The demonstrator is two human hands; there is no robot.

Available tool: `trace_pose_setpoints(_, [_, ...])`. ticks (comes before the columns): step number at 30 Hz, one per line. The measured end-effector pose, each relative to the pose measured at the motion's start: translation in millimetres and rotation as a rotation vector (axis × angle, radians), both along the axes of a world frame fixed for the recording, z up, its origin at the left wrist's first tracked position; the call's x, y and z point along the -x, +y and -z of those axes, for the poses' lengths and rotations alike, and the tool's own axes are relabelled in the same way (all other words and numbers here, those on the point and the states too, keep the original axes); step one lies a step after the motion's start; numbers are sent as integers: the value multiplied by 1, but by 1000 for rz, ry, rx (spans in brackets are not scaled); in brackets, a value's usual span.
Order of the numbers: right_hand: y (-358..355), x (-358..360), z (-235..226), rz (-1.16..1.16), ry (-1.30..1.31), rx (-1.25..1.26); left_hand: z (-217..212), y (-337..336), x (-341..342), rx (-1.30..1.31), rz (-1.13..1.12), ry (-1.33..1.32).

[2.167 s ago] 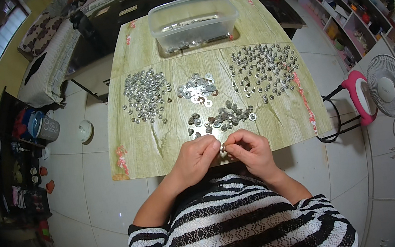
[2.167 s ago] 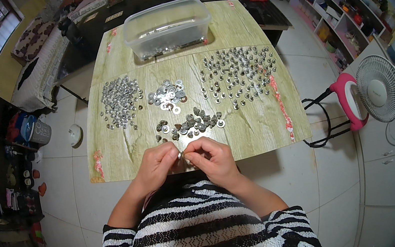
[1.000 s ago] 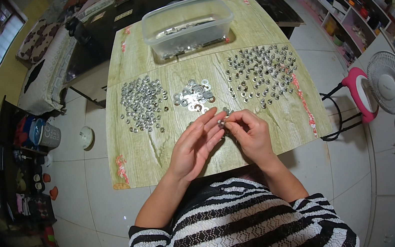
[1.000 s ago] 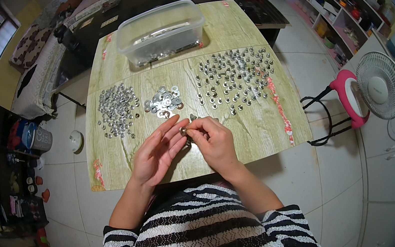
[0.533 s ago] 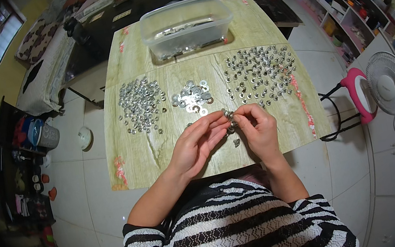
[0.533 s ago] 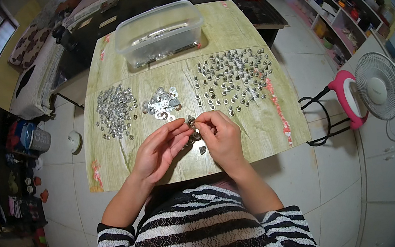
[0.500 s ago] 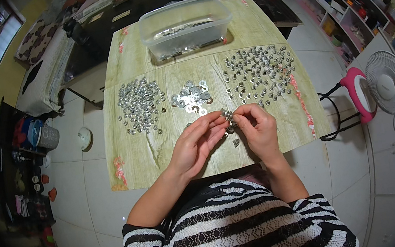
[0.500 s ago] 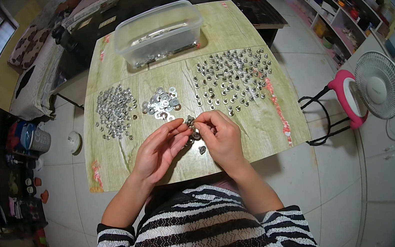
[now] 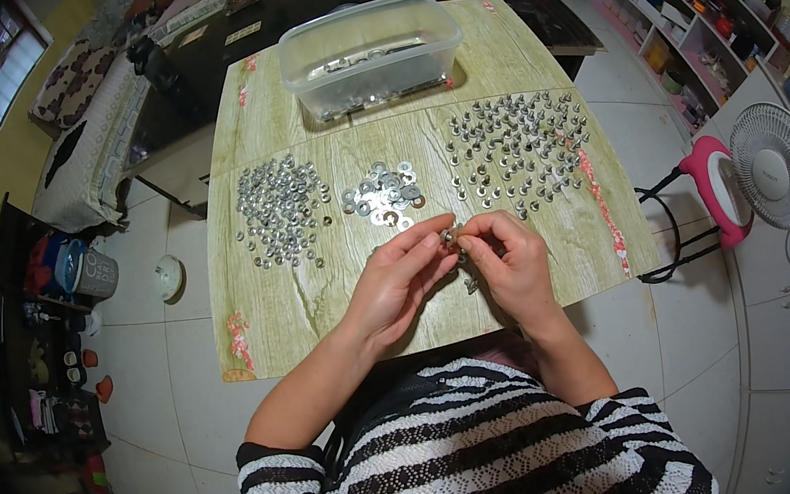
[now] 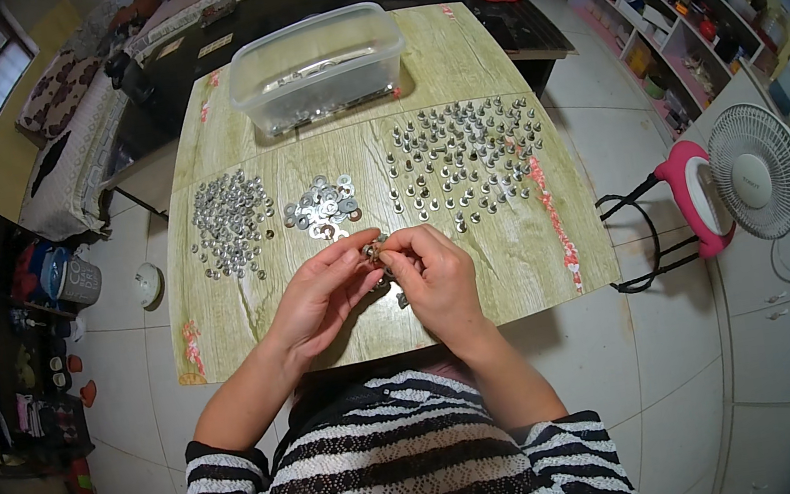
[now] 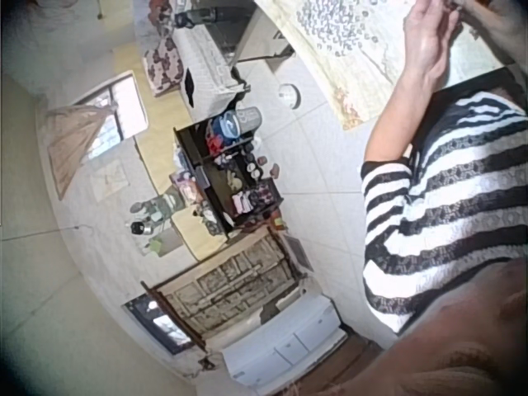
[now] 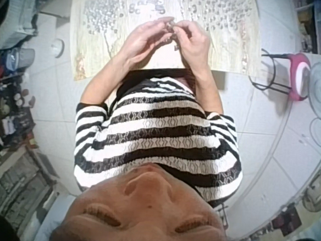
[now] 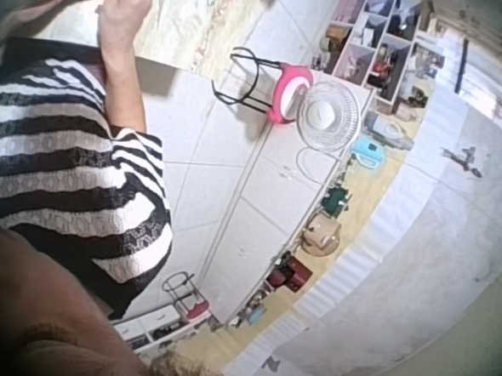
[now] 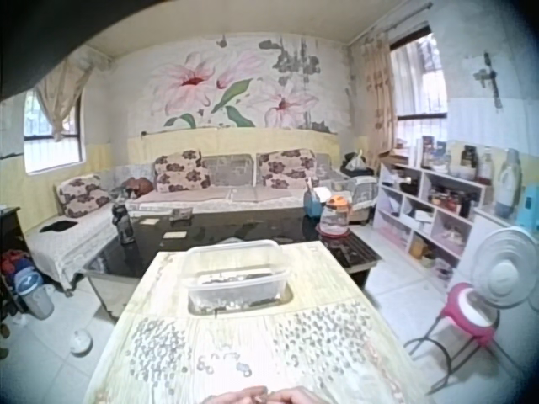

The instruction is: The person assembles hardware by picking up screws and washers from the table and sliding the washers onto the screws by hand.

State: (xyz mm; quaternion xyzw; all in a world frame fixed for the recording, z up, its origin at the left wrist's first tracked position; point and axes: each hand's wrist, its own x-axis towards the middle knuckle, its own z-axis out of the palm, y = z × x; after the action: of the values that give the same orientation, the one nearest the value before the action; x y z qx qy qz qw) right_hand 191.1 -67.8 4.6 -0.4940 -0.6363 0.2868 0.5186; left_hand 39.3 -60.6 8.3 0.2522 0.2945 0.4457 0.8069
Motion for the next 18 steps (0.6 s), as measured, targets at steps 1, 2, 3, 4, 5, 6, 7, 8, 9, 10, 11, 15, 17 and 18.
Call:
trace_pose_setpoints(1, [-1,0,-1,-8,-22,-23,1,1,0,-14,22,47])
trace_pose_setpoints(2, [-1,0,-2,-15,-44,-47,2,1,1,-15,22,47])
trace_pose_setpoints(3, [-1,-1,-2,-15,-44,-48,2,1,2,-6,36,82])
trace_pose_setpoints(4, [-2,-1,-3,-17,-43,-42,2,2,3,3,49,118])
trace_pose_setpoints(5, [-3,-1,-2,-19,-41,-35,3,2,3,3,49,118])
trace_pose_setpoints(6, [-3,-1,-2,-20,-41,-36,5,2,4,10,62,112])
trace_pose_setpoints(7, [-4,0,-2,-25,-33,-32,6,3,4,17,75,107])
trace_pose_setpoints(8, [-4,-1,-2,-27,-25,-28,1,2,2,17,77,107])
trace_pose_setpoints(9, [-4,-1,-2,-24,-25,-28,-7,1,-2,27,34,110])
trace_pose_setpoints(10, [-3,-2,-1,-15,-13,-19,-12,1,-5,37,-9,112])
trace_pose_setpoints(11, [-3,-1,-1,-11,1,-12,-10,2,-3,36,-10,114])
trace_pose_setpoints(15, [-4,0,-3,-23,-5,-22,3,7,6,-61,64,190])
trace_pose_setpoints(17, [-2,-1,-2,-33,11,-30,2,10,6,-63,84,202])
trace_pose_setpoints(18, [-2,-1,-2,-32,11,-30,-2,11,5,-69,78,186])
